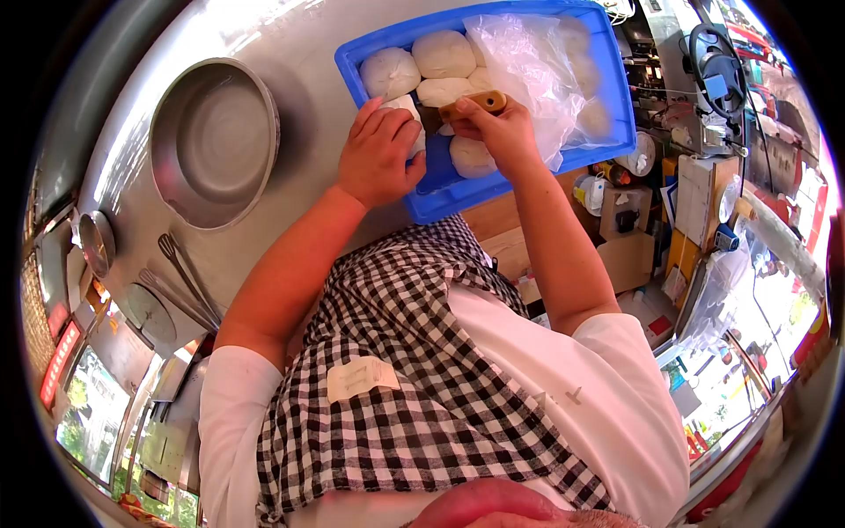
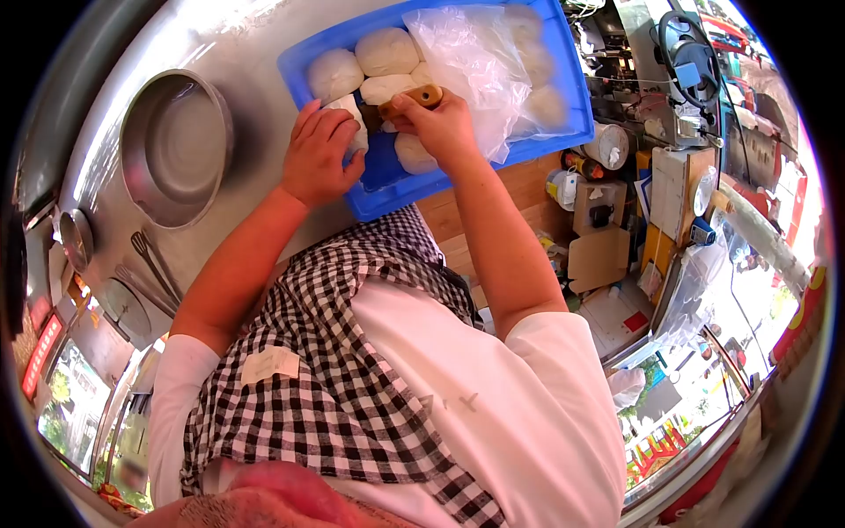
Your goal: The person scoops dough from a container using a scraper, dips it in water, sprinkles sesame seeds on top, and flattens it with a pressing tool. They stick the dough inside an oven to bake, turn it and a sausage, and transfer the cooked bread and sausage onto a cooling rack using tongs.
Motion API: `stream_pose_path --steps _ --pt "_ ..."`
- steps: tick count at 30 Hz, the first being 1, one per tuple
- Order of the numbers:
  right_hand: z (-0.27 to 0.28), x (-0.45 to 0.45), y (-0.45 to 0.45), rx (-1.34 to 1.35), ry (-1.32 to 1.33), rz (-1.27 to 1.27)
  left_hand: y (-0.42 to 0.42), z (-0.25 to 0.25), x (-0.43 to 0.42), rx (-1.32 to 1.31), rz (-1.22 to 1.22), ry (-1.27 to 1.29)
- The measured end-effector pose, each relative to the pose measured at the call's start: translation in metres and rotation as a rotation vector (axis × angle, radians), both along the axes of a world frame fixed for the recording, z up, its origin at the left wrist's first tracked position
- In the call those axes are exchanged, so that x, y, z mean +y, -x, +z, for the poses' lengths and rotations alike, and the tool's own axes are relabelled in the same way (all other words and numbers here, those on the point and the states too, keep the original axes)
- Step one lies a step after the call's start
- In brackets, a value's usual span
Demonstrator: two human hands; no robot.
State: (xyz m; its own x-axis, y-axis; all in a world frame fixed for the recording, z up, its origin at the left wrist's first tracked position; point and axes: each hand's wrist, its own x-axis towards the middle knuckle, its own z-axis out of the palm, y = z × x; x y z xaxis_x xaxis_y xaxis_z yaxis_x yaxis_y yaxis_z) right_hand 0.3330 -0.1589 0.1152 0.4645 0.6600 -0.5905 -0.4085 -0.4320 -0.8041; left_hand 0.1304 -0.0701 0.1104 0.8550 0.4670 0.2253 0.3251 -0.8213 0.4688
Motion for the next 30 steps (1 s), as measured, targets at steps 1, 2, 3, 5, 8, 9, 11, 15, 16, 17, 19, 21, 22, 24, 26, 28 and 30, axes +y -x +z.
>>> stream_pose_path --steps 1,2,3,5,8,9,11,15,16,17,19,21,22,24,26,28,30 --pt "0.001 -0.003 -0.002 0.039 0.002 0.005 0.000 0.001 0.001 -0.007 -0.006 0.001" --pt "0.002 -0.006 -0.005 0.076 0.002 0.009 0.000 0.001 0.002 -0.014 -0.015 0.001" --pt "0.002 -0.008 -0.009 0.112 -0.002 0.015 0.000 0.001 0.002 -0.022 -0.021 -0.002" --pt "0.005 -0.019 -0.017 0.153 -0.015 -0.065 -0.001 0.007 0.003 -0.065 -0.034 -0.014" --pt "0.018 -0.034 -0.029 0.213 -0.104 -0.147 -0.004 0.023 0.005 -0.195 -0.025 0.010" --pt "0.024 -0.035 -0.032 0.228 -0.146 -0.172 -0.005 0.032 0.005 -0.257 -0.010 0.049" --pt "0.045 -0.027 -0.031 0.120 -0.200 -0.201 -0.005 0.047 0.005 -0.352 0.060 0.116" --pt "0.095 0.006 -0.008 -0.139 -0.308 -0.130 0.001 0.066 0.007 -0.412 0.364 0.448" --pt "0.103 0.014 0.003 -0.216 -0.340 -0.083 0.005 0.069 0.008 -0.409 0.457 0.591" --pt "0.109 0.020 0.014 -0.294 -0.373 -0.036 0.010 0.066 0.011 -0.450 0.514 0.776" --pt "0.119 0.031 0.039 -0.506 -0.408 0.089 0.022 0.060 0.020 -0.542 0.619 1.146" --pt "0.128 0.044 0.063 -0.851 -0.497 0.241 0.030 0.092 0.021 -0.689 0.735 1.403" --pt "0.137 0.051 0.075 -0.905 -0.590 0.295 0.037 0.096 0.023 -0.778 0.783 1.473" --pt "0.143 0.059 0.095 -0.905 -0.621 0.414 0.050 0.107 0.027 -0.870 0.888 1.523" --pt "0.148 0.068 0.109 -0.885 -0.665 0.494 0.070 0.090 0.033 -1.055 0.882 1.556" --pt "0.149 0.081 0.120 -0.891 -0.715 0.453 0.094 0.074 0.043 -1.193 0.838 1.586" --pt "0.147 0.095 0.131 -0.767 -0.690 0.411 0.122 0.066 0.055 -1.277 0.759 1.613"
